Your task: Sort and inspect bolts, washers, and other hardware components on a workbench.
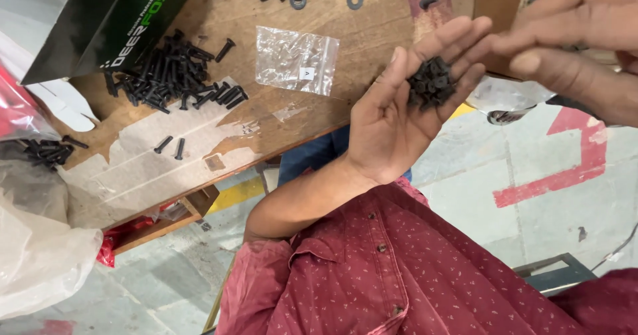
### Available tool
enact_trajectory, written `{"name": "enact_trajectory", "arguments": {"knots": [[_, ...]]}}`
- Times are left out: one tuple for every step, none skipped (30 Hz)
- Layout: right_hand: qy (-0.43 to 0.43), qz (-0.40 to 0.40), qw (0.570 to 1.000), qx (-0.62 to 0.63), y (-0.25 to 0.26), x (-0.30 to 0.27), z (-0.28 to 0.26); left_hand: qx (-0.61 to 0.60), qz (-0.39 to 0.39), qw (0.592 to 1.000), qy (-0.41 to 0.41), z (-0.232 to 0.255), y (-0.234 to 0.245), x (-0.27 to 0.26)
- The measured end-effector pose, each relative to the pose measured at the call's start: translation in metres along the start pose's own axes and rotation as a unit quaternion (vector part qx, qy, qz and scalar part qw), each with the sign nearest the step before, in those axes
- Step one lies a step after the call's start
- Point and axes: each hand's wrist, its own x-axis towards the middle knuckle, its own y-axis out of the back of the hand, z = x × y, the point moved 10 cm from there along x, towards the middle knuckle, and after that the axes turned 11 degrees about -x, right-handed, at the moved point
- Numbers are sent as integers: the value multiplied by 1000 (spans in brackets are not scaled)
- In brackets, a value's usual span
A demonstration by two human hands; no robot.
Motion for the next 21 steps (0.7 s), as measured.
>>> {"name": "enact_trajectory", "arguments": {"knots": [[2, 3, 1000, 9, -8, 7, -17, 6, 4, 1000, -6, 0, 2, -1], [0, 4, 1000, 7, -9, 5, -15, 5, 2, 1000, -4, -3, 12, -3], [-38, 17, 997, 70, -8, 1, -7, 62, 34, 997, -27, 0, 28, -5], [-76, 31, 988, 133, -8, -4, 3, 120, 64, 989, -50, 3, 44, -7], [-85, 36, 987, 131, -6, -9, 7, 118, 62, 990, -40, 3, 42, -7], [-100, 44, 986, 126, -4, -14, 13, 107, 76, 991, -38, 5, 44, -6], [-116, 53, 985, 120, -1, -20, 19, 97, 89, 991, -35, 8, 47, -5], [-126, 59, 983, 117, 1, -24, 24, 96, 85, 991, -23, 8, 43, -6], [-140, 67, 982, 112, 4, -29, 30, 83, 107, 991, -15, 10, 44, -7], [-154, 74, 979, 108, 7, -33, 37, 70, 129, 989, -6, 11, 46, -9], [-161, 76, 978, 107, 7, -35, 43, 69, 129, 989, 2, 12, 46, -7], [-174, 81, 976, 104, 8, -37, 50, 52, 93, 994, 7, 13, 39, -3], [-185, 85, 974, 101, 8, -38, 56, 34, 58, 998, 10, 15, 33, -2], [-191, 85, 973, 101, 8, -39, 61, 31, 59, 998, 15, 16, 32, 2], [-201, 88, 971, 98, 8, -39, 68, 37, 30, 999, 11, 19, 26, 7], [-210, 90, 969, 96, 8, -38, 75, 43, 1, 999, 7, 21, 20, 12], [-215, 90, 968, 96, 7, -38, 83, 41, 3, 999, 11, 22, 20, 12], [-222, 92, 966, 95, 6, -39, 92, 68, 85, 994, -12, 28, 35, 11], [-231, 92, 964, 93, 5, -40, 101, 93, 166, 981, -35, 35, 50, 6], [-236, 91, 963, 94, 5, -41, 108, 91, 169, 981, -31, 37, 50, 7], [-165, 39, 985, 25, -1, -34, 101, 11, 238, 971, -30, 37, 61, 3]]}}
